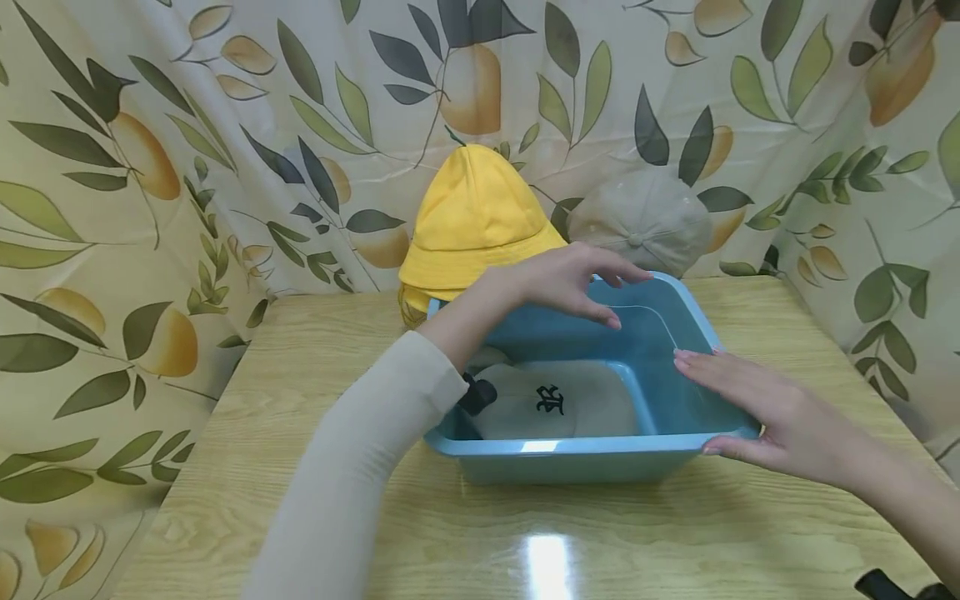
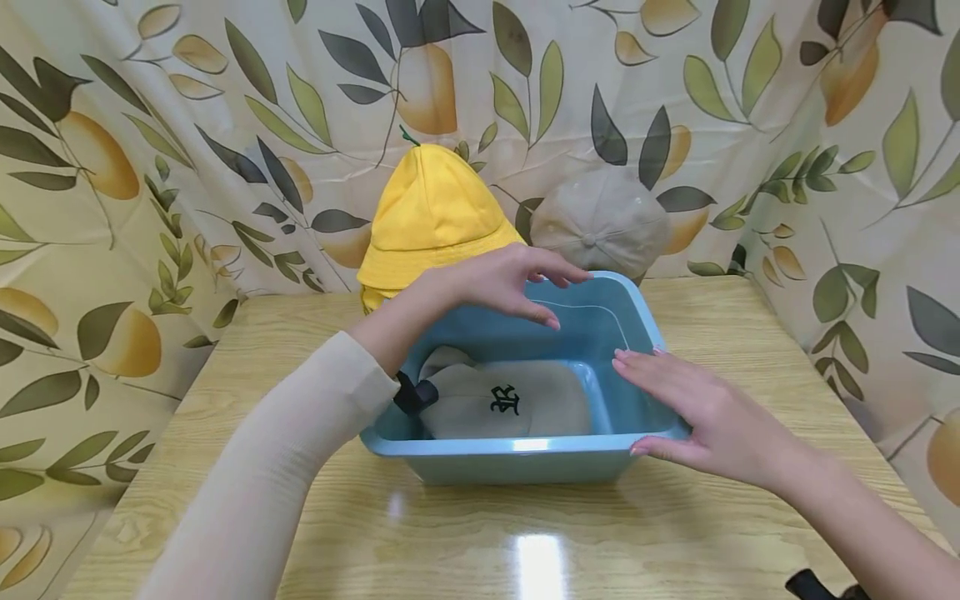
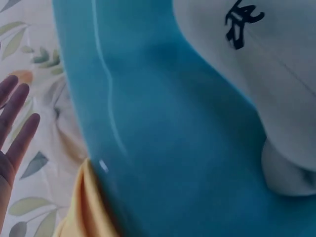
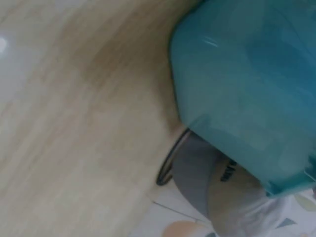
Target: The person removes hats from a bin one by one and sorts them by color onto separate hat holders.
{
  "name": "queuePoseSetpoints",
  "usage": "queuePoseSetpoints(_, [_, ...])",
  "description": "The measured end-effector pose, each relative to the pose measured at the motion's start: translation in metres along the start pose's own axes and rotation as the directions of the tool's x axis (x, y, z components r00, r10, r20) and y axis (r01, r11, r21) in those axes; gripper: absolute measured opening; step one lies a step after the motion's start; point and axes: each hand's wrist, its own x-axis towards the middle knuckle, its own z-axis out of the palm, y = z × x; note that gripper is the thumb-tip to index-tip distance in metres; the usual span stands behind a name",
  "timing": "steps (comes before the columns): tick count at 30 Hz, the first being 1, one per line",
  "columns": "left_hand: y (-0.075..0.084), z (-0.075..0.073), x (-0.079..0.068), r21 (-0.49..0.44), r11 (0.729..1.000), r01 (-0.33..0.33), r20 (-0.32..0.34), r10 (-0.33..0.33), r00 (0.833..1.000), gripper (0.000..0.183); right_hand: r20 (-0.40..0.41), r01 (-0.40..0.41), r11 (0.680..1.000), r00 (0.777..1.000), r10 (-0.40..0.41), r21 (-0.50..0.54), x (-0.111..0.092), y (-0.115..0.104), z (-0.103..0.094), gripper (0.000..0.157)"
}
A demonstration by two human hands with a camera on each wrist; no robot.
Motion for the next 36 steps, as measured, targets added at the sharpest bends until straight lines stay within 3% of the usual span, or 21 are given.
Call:
queuePoseSetpoints(5, [-0.008,0.013,0.004,0.014,0.999,0.051,0.058,-0.052,0.997,0.063,0.034,0.031,0.998,0.999,-0.03,-0.045,-0.003,-0.001,0.01,0.074])
queuePoseSetpoints(12, [-0.022,0.028,0.005,0.016,0.991,0.13,0.108,-0.131,0.985,0.064,0.046,0.017,0.994,0.999,-0.012,-0.111,-0.002,-0.003,0.018,0.075])
queuePoseSetpoints(15, [-0.027,0.034,0.009,0.034,0.988,0.149,0.163,-0.153,0.975,0.063,0.032,0.019,0.994,0.999,-0.016,-0.112,-0.002,-0.003,0.019,0.074])
queuePoseSetpoints(18, [-0.031,0.041,0.014,0.062,0.982,0.176,0.248,-0.186,0.951,0.064,0.02,0.013,0.994,1.0,-0.011,-0.111,-0.003,-0.004,0.019,0.074])
queuePoseSetpoints(22, [-0.039,0.047,0.014,0.117,0.965,0.233,0.365,-0.26,0.894,0.066,0.013,0.007,0.994,1.0,-0.006,-0.108,-0.003,-0.005,0.018,0.074])
queuePoseSetpoints(28, [-0.047,0.052,0.009,0.246,0.921,0.302,0.483,-0.387,0.785,0.062,0.006,0.006,0.994,1.0,-0.005,-0.106,-0.003,-0.005,0.017,0.075])
queuePoseSetpoints(33, [-0.042,0.05,-0.003,0.26,0.865,0.43,0.54,-0.499,0.678,0.059,0.01,0.0,0.994,1.0,0.001,-0.106,-0.004,-0.004,0.017,0.075])
queuePoseSetpoints(36, [-0.039,0.048,-0.012,0.266,0.82,0.507,0.571,-0.558,0.603,0.059,0.012,0.002,0.995,1.0,0.0,-0.104,-0.005,-0.004,0.018,0.075])
